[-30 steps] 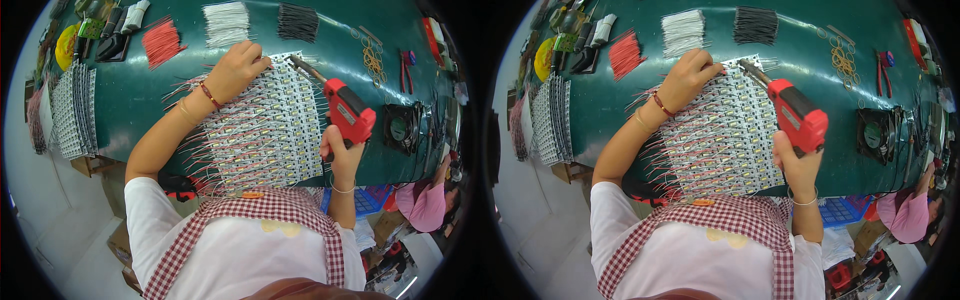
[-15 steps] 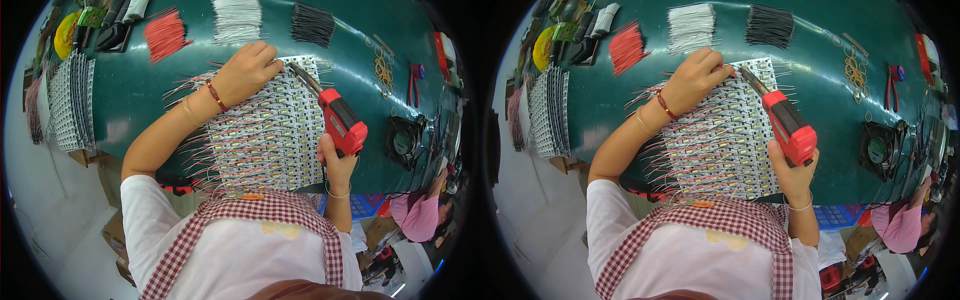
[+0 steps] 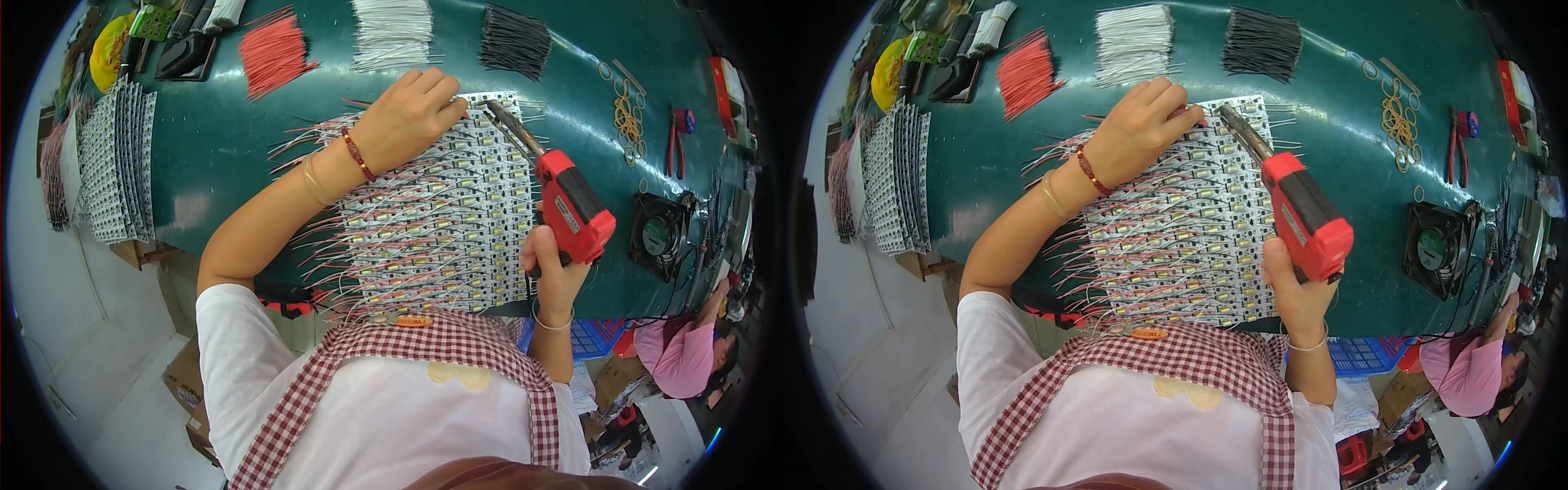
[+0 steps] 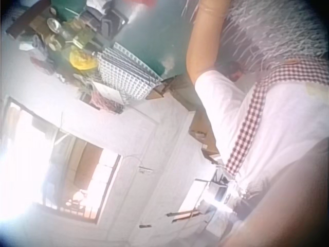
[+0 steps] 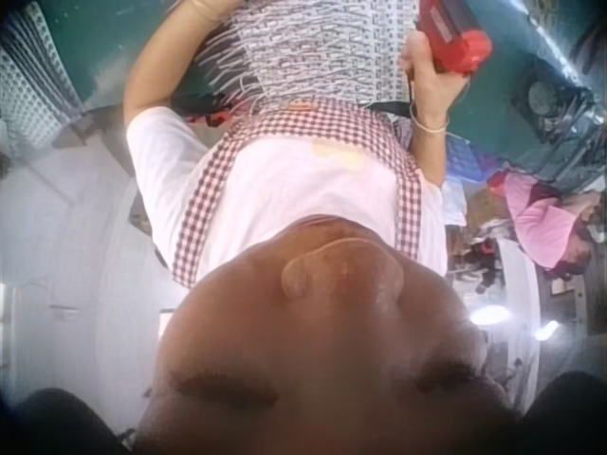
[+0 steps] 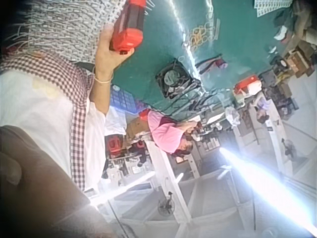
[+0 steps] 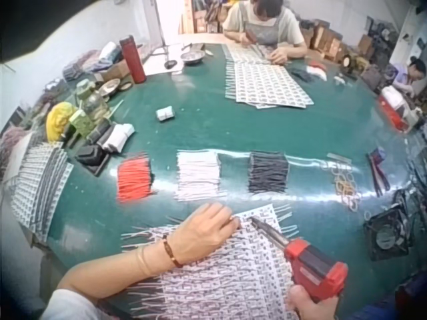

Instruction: The person solders components onto a sheet of circuit boards using a soldering gun, dips the tool tip into a container of solder, and positions wires onto the boards by hand before soldering them.

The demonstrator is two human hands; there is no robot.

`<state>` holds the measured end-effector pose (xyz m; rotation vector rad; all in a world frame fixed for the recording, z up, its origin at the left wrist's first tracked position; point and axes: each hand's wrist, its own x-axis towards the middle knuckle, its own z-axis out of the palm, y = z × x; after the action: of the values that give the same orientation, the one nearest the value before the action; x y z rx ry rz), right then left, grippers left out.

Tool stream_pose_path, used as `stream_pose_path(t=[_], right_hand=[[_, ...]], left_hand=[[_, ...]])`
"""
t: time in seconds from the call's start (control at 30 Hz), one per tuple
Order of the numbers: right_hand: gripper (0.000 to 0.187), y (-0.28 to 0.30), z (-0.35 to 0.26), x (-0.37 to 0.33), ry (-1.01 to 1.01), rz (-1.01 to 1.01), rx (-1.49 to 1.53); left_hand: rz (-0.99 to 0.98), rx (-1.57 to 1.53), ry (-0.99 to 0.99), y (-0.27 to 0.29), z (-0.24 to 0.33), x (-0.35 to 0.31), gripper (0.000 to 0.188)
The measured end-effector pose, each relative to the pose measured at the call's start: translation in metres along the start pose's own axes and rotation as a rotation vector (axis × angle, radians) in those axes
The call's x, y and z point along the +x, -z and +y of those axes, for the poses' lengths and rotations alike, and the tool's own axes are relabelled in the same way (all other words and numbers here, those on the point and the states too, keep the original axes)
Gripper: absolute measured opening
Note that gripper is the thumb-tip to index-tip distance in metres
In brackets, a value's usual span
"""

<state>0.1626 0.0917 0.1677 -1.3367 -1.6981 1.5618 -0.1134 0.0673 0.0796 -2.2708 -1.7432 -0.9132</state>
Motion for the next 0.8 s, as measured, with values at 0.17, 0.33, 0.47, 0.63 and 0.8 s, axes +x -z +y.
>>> stream_pose_path(t=[0.17,0.33,0.47,0.63,0.8], right_hand=[[0.032,0.007,-0.001,-0.006,-0.010,0.029,0.070],[0.033,0.017,0.002,-0.014,-0.009,-0.014,0.086],[0.032,0.017,0.007,-0.018,-0.047,-0.032,0.072],[0.011,0.014,0.005,-0.016,-0.113,-0.020,0.160],[0.014,0.015,0.010,-0.015,-0.116,-0.012,0.149]], left_hand=[[-0.002,0.075,-0.042,0.007,0.003,0.004,0.022],[-0.008,-0.048,-0.012,0.009,0.018,0.000,0.027],[-0.024,-0.084,-0.008,0.006,0.023,-0.001,0.024],[-0.046,-0.073,0.004,0.006,0.025,0.000,0.018],[-0.040,-0.075,0.000,0.007,0.025,0.000,0.017]])
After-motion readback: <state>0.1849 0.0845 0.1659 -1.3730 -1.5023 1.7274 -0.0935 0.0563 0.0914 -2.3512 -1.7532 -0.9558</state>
